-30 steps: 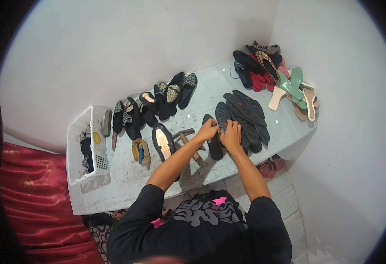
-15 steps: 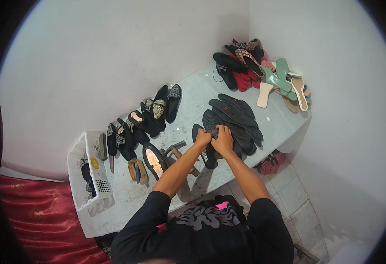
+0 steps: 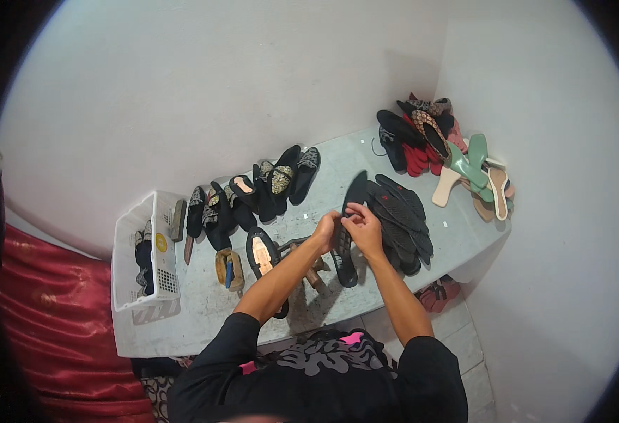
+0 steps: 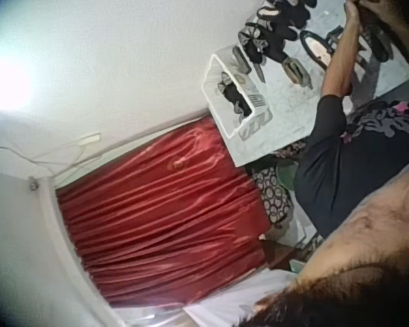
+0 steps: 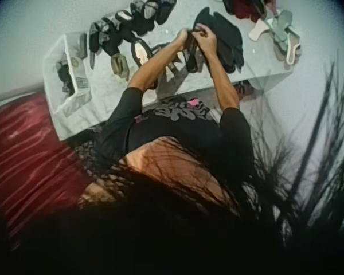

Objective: Applying adhesive to a shoe sole and hammering it onto the base of a shoe.

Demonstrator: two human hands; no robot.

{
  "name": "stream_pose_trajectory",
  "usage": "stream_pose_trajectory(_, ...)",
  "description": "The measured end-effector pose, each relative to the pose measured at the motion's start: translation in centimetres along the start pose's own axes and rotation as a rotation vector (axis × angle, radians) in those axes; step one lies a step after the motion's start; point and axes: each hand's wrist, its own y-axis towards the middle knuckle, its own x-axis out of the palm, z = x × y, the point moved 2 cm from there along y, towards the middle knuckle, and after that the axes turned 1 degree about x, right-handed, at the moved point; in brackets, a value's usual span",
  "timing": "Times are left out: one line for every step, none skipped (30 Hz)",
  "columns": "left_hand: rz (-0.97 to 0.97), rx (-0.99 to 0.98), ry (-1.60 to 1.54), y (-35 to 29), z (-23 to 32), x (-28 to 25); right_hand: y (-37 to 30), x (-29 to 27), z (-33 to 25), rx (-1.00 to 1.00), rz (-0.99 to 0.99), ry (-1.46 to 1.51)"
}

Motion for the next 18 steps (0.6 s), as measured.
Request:
stream_pose_trajectory(-0.029,0.033,-0.123,-0.3,0.6,0.3,0.1,0.5,-0.5,-0.087,-0.062,-0.069)
stream_pose_trajectory(-0.077,0.015,-0.141,-1.9,1.7,1.0,-0.3,1.2,-2.0,-0.152,-0.069,-0.211)
stream_pose_trajectory(-0.07,0.024,-0.149,-2.6,2.4,1.1,-0.7,2.0,-3.0,-0.152,-0.083,-0.212)
stream_pose_trajectory(-0.081,0.058,-0.116,-3.2,3.0,1.1,-1.2,2.8,-4.1,-0.364,-0.086,-0.409)
stream_pose_trajectory(-0.093,0.094,-0.084,-3.5,3.4,1.0,-1.5,3.6,-4.8,-0.58,-0.089,-0.602)
stream_pose_trajectory(-0.05,0.143,-0.021,-3.5,3.5,0.5,-1.8,4.1,-4.8,-0.604,-0.078,-0.629)
stream_pose_trajectory(-0.041,0.152,-0.031,-3.8,3.7,0.1,-2.3,4.8,-4.9,-0.608,-0.094,-0.627)
stream_pose_trajectory(-0.119,0.219,-0.074,-4.6,4.3,0.1,-2.9,5.5,-5.7,-0.559,-0.001,-0.631)
stream_pose_trajectory(-0.194,0.286,-0.117,-5.3,4.9,0.0,-3.4,5.9,-6.0,-0.508,0.088,-0.635)
stream_pose_trajectory(-0.255,0.308,-0.171,-6.1,5.4,-0.2,-3.4,6.3,-5.3,-0.48,0.095,-0.645)
stream_pose_trajectory(-0.239,0.325,-0.184,-6.8,6.1,-0.5,-3.4,7.0,-4.9,-0.484,0.068,-0.643)
stream_pose_trajectory(-0.272,0.363,-0.174,-7.3,6.5,-0.8,-3.2,7.4,-4.2,-0.327,-0.022,-0.311)
stream_pose_trajectory(-0.302,0.401,-0.163,-7.9,6.8,-1.2,-3.1,7.9,-3.6,-0.156,-0.109,0.016)
stream_pose_trajectory(-0.291,0.405,-0.132,-8.4,7.1,-1.8,-3.2,8.5,-3.5,-0.125,-0.166,0.074)
stream_pose_trajectory(-0.331,0.406,-0.14,-9.0,7.6,-2.5,-3.4,9.4,-4.1,-0.119,-0.202,0.126)
stream_pose_trajectory(-0.293,0.464,-0.089,-9.8,8.0,-3.4,-3.7,10.1,-4.5,-0.115,-0.255,0.145)
stream_pose_trajectory(-0.263,0.511,-0.032,-11.6,8.9,-3.0,-3.9,10.6,-4.9,-0.112,-0.295,0.166)
stream_pose_trajectory(-0.202,0.556,-0.078,-13.3,9.6,-3.1,-4.5,11.6,-5.8,-0.079,-0.343,0.199)
